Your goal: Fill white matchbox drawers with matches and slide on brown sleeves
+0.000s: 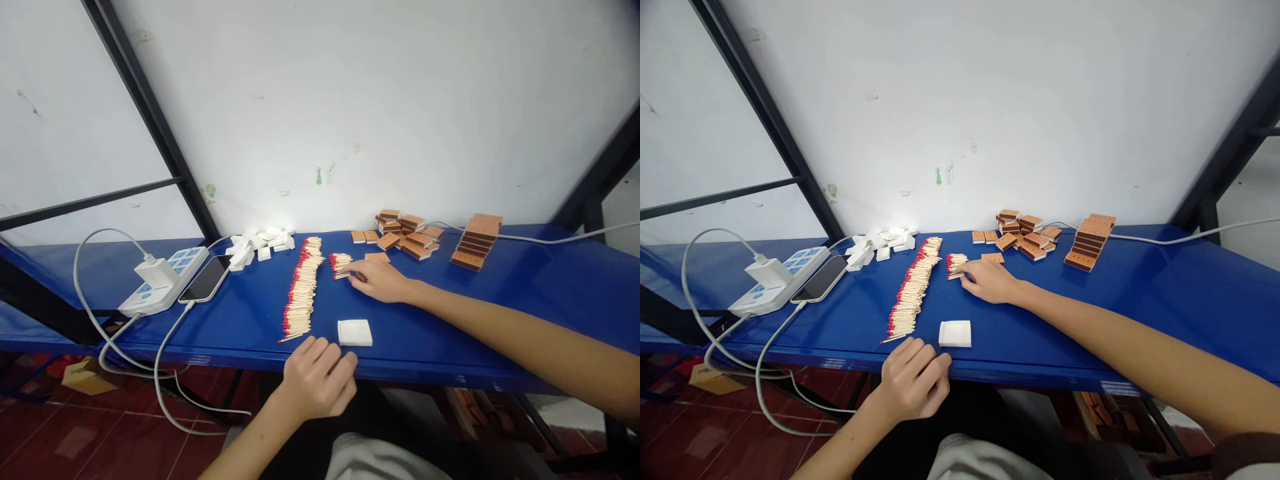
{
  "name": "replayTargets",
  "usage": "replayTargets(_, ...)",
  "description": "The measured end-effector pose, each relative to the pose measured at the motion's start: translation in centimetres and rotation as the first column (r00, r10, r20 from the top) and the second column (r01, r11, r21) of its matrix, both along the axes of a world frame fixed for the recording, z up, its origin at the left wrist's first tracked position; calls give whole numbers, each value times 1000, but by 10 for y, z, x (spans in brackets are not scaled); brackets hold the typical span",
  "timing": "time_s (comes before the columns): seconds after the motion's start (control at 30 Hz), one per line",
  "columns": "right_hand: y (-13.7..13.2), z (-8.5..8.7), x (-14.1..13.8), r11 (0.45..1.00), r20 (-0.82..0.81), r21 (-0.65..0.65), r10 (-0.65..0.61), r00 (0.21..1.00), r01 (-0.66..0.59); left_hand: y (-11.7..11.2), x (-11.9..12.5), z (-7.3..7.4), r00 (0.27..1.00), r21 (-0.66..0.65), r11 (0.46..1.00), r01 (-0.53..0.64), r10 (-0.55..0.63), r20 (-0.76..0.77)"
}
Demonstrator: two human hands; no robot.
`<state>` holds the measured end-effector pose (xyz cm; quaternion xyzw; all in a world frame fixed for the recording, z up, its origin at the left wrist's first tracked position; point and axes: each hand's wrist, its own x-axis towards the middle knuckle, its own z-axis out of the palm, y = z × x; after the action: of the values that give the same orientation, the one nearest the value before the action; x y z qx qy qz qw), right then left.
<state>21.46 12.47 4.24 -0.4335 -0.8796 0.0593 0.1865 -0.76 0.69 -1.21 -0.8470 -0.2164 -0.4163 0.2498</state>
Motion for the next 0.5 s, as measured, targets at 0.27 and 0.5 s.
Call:
replayTargets(0.27,-1,1,-1,1000,17,-10,-16,1000,16,0,0,0,1000,-4,1000,13,-13,12)
replayTargets(0.5,-1,1,-1,999,32,-11,-49,998,50,0,0,-1,1000,-7,1000,19,-19,9)
